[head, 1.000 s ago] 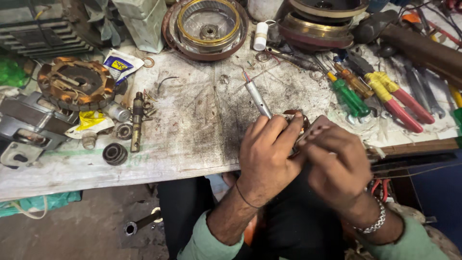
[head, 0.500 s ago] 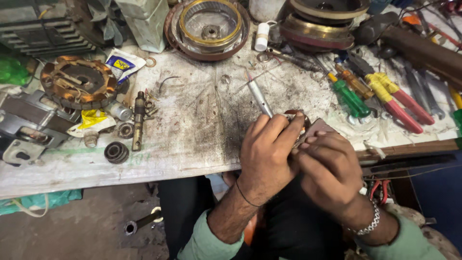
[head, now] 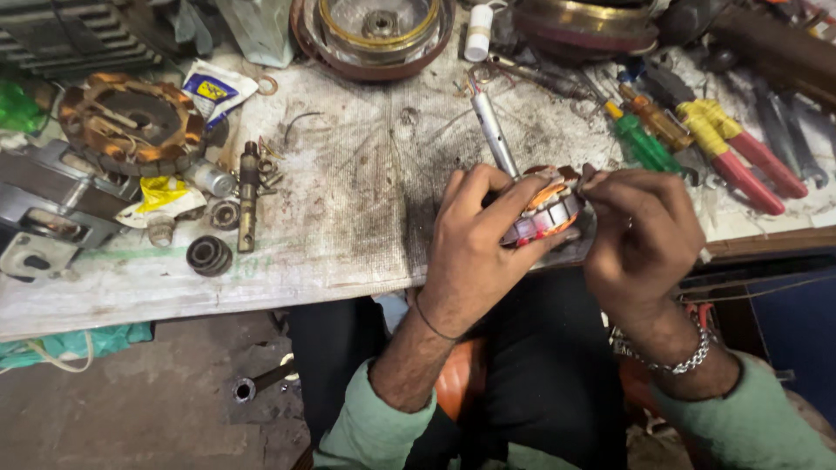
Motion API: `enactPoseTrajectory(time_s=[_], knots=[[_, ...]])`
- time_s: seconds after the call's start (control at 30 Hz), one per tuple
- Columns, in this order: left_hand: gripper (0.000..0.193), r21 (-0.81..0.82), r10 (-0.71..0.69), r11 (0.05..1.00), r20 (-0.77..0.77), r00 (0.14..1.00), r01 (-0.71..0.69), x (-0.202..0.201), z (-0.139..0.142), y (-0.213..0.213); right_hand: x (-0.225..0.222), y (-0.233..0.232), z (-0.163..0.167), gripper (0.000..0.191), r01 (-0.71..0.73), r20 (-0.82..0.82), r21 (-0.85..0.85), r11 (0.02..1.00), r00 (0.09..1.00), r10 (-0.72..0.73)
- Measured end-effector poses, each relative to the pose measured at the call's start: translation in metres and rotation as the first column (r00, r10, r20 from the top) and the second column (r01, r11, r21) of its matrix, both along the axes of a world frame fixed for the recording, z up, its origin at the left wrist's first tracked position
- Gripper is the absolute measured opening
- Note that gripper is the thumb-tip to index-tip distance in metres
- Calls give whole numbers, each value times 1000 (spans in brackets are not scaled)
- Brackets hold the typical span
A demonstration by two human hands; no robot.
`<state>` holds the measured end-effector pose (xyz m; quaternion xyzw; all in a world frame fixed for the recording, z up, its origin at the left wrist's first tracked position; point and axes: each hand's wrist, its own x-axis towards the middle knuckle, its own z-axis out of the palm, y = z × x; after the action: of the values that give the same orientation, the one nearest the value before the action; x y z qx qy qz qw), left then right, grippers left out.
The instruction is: The person holds a small cylindrical motor component with copper windings and red insulation in the left hand and sands its surface with a sanding block in the right hand. The person rotates the component to sand different sides while maintaining a steady grip.
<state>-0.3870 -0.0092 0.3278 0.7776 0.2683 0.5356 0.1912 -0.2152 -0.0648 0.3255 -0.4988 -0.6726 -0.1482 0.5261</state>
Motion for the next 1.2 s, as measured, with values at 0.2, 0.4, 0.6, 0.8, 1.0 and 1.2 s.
enactPoseTrajectory(time_s=[0.2, 0.4, 0.6, 0.8, 1.0, 1.2], knots=[[50, 13, -6, 1000, -13, 1000, 6, -8, -5, -3, -13, -7, 3, 24, -48, 166, 50, 998, 985, 39], [51, 30, -10, 999, -9, 1000, 10, -6, -3, -1, -20, -8, 13, 32, -18, 249, 45, 999, 969, 7], [54, 44, 7, 999, -66, 998, -4, -5, -3, -9, -19, -9, 14, 28, -67, 284, 64, 996, 958, 46], [55, 82, 70, 994, -40, 997, -66, -2, -1, -10, -6, -1, 7, 28, -42, 108, -53, 998, 993, 47], [50, 109, 47, 993, -37, 998, -43, 4, 0, -3, -5, -2, 8, 29, -42, 158, 0, 999, 987, 42], [47, 90, 46, 995, -8, 999, -45, 8, 0, -4, -7, -5, 16, 31, -37, 188, -25, 999, 981, 41]])
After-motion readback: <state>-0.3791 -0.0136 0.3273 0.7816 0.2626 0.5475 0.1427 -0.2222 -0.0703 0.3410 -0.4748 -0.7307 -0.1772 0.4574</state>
